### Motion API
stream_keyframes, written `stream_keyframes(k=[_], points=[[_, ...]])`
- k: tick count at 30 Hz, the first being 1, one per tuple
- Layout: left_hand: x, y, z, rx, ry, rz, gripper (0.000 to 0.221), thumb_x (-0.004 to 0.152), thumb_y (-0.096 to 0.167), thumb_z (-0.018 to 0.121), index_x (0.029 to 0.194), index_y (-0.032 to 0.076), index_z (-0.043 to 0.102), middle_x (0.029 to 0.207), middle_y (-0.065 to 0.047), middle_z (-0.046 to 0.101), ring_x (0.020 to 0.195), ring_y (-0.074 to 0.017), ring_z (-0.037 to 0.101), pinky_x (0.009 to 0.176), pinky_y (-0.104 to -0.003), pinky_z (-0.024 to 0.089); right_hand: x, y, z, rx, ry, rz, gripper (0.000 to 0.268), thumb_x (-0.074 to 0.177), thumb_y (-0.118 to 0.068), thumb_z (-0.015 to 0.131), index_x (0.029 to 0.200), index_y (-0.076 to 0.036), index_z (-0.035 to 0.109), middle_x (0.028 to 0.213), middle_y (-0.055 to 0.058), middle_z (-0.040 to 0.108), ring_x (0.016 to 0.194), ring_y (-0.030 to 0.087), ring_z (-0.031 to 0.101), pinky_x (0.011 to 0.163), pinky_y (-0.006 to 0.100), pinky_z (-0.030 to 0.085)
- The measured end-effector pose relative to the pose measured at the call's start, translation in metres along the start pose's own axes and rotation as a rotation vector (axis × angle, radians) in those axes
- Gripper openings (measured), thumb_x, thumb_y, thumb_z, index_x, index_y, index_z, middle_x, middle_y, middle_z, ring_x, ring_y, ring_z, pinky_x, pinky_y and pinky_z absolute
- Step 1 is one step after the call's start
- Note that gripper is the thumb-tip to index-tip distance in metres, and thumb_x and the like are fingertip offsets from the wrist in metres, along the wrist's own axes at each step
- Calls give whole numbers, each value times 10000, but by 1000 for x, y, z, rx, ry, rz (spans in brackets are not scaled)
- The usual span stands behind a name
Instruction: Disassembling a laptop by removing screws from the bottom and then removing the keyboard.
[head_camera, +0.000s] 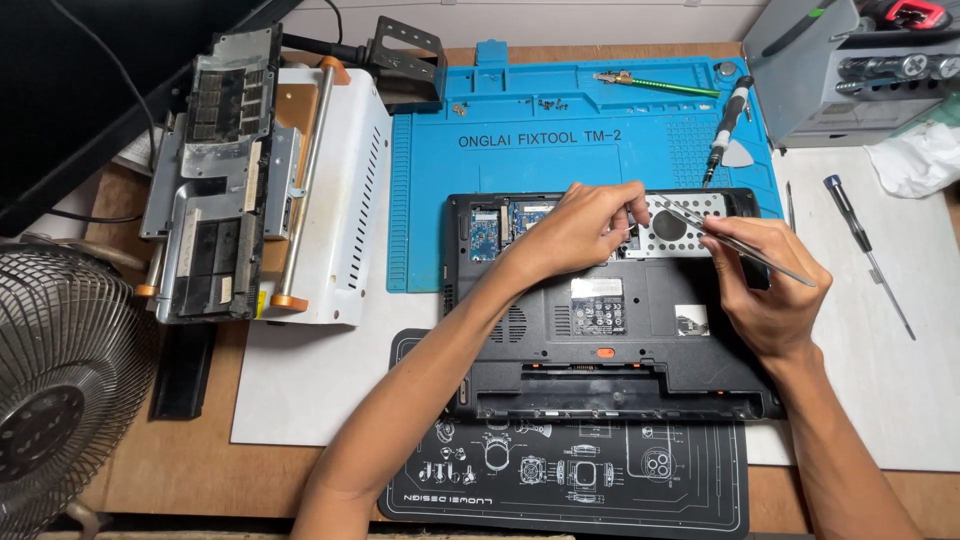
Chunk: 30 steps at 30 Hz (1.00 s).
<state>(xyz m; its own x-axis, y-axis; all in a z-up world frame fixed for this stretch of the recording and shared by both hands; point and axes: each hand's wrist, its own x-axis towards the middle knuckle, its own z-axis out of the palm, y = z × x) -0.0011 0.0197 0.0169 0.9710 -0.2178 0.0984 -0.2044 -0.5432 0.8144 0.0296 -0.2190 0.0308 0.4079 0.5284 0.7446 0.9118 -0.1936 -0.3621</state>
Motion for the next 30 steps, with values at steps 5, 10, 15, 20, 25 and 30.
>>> stream_keyframes(k=[5, 10, 15, 20, 25, 30], points=[[4, -1, -1, -120, 19, 20, 199, 903, -24, 504, 999, 55, 659, 869, -66, 724, 767, -153, 655, 671, -303, 528, 4, -4, -3, 60, -54, -31, 203, 978, 168, 766, 1155, 104, 690, 1094, 222, 742, 980, 335, 726, 883, 377, 587], [4, -7, -3, -121, 117, 37, 228, 895, -20, 460, 917, 85, 662, 910, -65, 660, 822, -198, 618, 717, -329, 457, 5, -7, -3, 58, -37, -45, 145, 975, 158, 741, 1102, 107, 692, 1078, 263, 698, 983, 345, 711, 910, 389, 601], [8, -18, 0, -86, 184, 101, 182, 886, -47, 595, 947, 72, 718, 869, -131, 640, 712, -240, 634, 765, -429, 534, 15, -20, 5, 95, 8, 25, 123, 929, 120, 782, 952, 0, 776, 922, 128, 768, 800, 320, 738, 748, 382, 583], [7, -18, 0, -91, 175, 72, 190, 901, -30, 579, 960, 81, 721, 903, -125, 629, 767, -242, 638, 781, -434, 533, 18, -24, 5, 118, -32, -4, 133, 900, 145, 777, 918, 15, 757, 913, 160, 776, 758, 339, 731, 703, 394, 580], [7, -17, -1, -100, 178, 70, 179, 900, -32, 575, 952, 67, 715, 885, -136, 631, 743, -244, 636, 775, -436, 534, 18, -26, 4, 119, -58, 6, 150, 881, 155, 780, 918, 12, 752, 920, 157, 778, 763, 324, 731, 704, 384, 581], [8, -19, -2, -96, 184, 77, 175, 897, -32, 578, 942, 65, 716, 877, -136, 633, 731, -243, 643, 763, -434, 538, 17, -24, 4, 98, -73, 8, 160, 877, 146, 785, 931, -2, 757, 946, 142, 783, 772, 304, 730, 713, 373, 582]])
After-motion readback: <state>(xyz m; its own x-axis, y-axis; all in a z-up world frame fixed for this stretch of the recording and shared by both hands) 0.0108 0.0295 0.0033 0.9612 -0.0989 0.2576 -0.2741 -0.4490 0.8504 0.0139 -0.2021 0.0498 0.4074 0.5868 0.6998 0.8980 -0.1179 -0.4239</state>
